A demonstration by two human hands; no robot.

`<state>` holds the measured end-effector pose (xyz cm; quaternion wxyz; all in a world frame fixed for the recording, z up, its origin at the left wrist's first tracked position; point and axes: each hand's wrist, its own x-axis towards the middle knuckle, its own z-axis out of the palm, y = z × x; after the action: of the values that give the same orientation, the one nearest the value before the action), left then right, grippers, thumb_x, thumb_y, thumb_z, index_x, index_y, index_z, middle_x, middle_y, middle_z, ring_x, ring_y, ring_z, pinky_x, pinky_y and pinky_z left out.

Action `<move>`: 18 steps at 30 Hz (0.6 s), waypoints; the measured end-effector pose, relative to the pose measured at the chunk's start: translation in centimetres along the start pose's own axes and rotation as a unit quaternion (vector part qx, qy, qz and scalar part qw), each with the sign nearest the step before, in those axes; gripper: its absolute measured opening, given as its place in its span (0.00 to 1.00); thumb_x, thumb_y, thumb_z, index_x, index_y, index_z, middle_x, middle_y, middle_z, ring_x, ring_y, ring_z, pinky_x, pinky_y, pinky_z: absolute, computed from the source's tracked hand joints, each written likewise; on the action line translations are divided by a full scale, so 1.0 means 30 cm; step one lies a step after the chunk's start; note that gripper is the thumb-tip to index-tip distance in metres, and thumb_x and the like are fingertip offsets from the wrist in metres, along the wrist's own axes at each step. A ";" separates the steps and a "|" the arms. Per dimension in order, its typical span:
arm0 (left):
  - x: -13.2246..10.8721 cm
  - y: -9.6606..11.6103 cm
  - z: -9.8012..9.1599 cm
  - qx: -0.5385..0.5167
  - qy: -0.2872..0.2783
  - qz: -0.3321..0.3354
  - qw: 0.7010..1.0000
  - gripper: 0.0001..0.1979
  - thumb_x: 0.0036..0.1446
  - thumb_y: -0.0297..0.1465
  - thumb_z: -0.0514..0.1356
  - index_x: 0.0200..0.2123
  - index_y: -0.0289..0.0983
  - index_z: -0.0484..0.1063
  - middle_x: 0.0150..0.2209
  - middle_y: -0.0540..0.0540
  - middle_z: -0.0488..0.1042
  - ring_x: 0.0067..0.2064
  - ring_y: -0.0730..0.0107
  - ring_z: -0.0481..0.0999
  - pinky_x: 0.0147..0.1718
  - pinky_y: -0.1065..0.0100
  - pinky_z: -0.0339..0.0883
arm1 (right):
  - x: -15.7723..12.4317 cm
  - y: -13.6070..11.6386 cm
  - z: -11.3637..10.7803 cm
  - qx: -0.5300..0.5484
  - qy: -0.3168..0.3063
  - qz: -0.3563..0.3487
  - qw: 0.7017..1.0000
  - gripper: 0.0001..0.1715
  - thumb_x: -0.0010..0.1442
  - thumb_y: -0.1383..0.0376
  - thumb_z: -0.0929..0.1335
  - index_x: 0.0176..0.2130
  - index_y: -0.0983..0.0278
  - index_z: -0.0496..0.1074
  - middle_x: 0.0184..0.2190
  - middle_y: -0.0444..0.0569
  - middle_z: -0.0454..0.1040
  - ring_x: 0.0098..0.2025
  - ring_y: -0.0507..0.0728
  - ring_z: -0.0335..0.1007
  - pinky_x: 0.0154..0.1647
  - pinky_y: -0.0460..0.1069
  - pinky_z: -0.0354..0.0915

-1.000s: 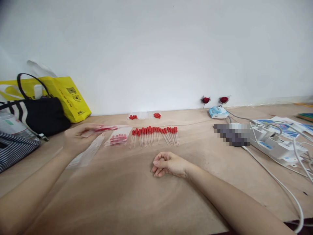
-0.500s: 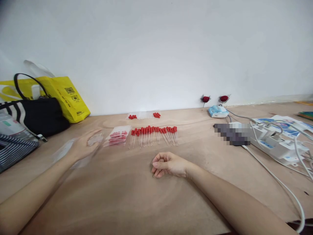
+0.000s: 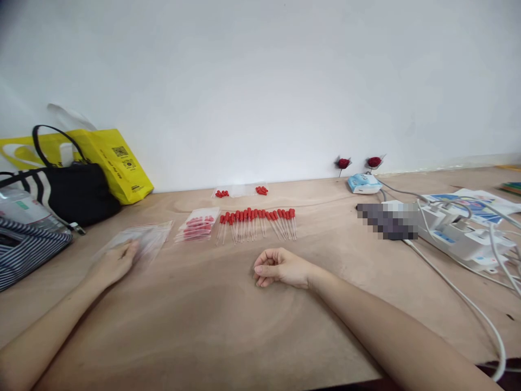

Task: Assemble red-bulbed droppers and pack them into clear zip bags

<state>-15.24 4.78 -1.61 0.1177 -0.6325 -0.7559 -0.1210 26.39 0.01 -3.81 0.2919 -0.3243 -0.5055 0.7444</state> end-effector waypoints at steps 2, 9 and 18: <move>0.001 -0.005 -0.034 -0.005 0.017 -0.005 1.000 0.28 0.59 0.36 0.38 0.50 0.25 0.65 0.55 0.37 0.63 0.56 0.55 0.60 0.52 0.57 0.56 | 0.001 -0.002 -0.004 0.002 -0.008 0.003 1.000 0.19 0.43 0.61 0.74 0.31 0.68 0.66 0.26 0.45 0.72 0.26 0.48 0.71 0.30 0.44 0.66; -0.122 0.163 -0.101 -0.138 0.115 0.256 0.950 0.23 0.60 0.37 0.41 0.54 0.37 0.61 0.56 0.47 0.62 0.59 0.65 0.55 0.58 0.60 0.46 | 0.006 0.004 -0.004 -0.017 -0.001 -0.007 1.000 0.19 0.43 0.59 0.73 0.30 0.67 0.66 0.26 0.44 0.72 0.27 0.48 0.70 0.31 0.46 0.65; -0.303 0.532 -0.113 -0.176 -0.176 0.626 0.739 0.19 0.59 0.34 0.52 0.52 0.58 0.59 0.58 0.53 0.57 0.60 0.61 0.53 0.57 0.51 0.44 | 0.033 0.022 -0.012 -0.287 0.223 -0.199 0.910 0.18 0.52 0.52 0.66 0.28 0.65 0.67 0.22 0.43 0.65 0.23 0.49 0.58 0.24 0.46 0.56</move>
<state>2.12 -2.04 -0.88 -0.0821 -0.9826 -0.1625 -0.0377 26.00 0.75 -4.73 0.4335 -0.4444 -0.6730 0.4021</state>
